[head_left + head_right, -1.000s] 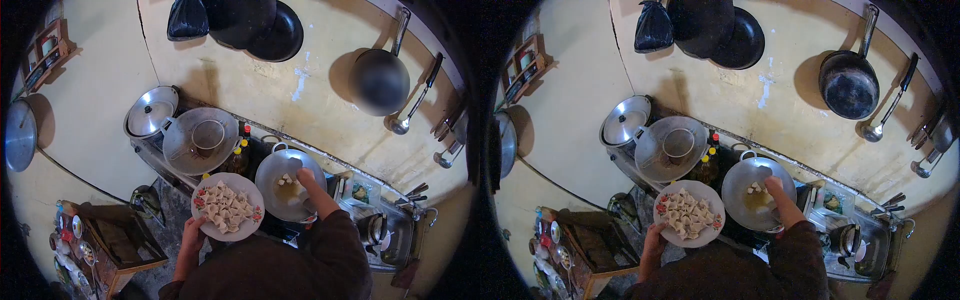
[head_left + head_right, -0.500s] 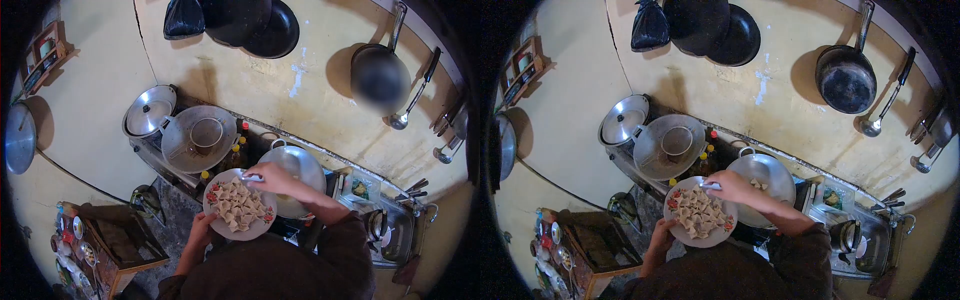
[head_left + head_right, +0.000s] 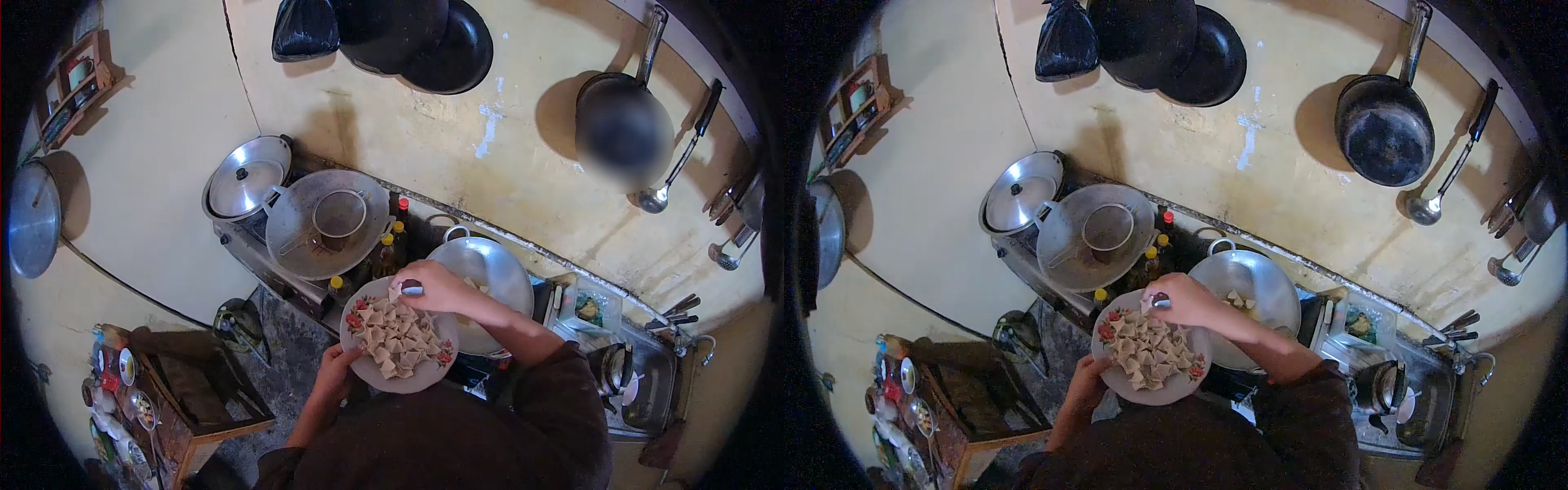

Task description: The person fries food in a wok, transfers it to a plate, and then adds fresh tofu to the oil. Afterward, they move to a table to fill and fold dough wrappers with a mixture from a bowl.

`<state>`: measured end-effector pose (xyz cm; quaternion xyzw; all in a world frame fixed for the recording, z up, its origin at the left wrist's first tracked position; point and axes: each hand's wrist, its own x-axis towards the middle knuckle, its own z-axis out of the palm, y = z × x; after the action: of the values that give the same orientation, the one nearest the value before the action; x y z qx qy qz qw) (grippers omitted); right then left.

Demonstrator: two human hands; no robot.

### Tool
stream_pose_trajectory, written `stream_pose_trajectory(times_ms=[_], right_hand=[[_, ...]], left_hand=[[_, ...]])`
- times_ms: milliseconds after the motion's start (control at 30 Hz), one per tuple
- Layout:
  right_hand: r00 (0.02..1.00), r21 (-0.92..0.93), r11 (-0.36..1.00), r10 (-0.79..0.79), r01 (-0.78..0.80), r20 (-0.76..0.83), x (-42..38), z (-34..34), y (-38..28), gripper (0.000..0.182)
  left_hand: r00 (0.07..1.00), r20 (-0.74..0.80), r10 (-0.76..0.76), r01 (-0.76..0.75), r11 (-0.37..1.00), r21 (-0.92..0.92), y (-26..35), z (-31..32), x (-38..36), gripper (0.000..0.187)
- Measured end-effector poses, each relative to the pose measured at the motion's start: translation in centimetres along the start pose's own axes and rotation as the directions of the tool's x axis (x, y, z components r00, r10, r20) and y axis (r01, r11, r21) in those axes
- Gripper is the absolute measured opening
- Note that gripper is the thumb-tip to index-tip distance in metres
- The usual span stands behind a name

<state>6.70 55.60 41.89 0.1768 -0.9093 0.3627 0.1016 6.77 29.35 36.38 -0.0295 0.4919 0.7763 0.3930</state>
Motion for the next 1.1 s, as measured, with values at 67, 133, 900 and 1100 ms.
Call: stream_pose_trajectory(times_ms=[67, 133, 900, 1100], right_hand=[[0.999, -0.071, 0.997, -0.038, 0.038, 0.004, -0.1, 0.0, 0.3, 0.021], [0.997, -0.142, 0.987, -0.076, 0.076, 0.01, 0.0, 0.0, 0.4, 0.018], [0.78, -0.61, 0.578, 0.616, -0.542, -0.109, -13.7, 4.4, 20.0, 0.012], [0.719, -0.628, 0.503, 0.682, -0.594, -0.133, -14.3, 6.4, 20.8, 0.008]], left_hand=[[1.0, 0.001, -0.005, 0.005, 1.0, -0.012, 0.1, 0.1, 0.0, 0.022], [1.0, 0.017, -0.004, 0.004, 1.0, 0.003, 0.1, -0.1, 0.1, 0.023], [0.988, -0.125, 0.09, -0.104, 0.988, -0.113, 0.0, -3.2, -0.8, 0.026], [0.987, -0.136, 0.083, -0.097, 0.991, -0.097, 0.3, -3.2, -1.5, 0.027]])
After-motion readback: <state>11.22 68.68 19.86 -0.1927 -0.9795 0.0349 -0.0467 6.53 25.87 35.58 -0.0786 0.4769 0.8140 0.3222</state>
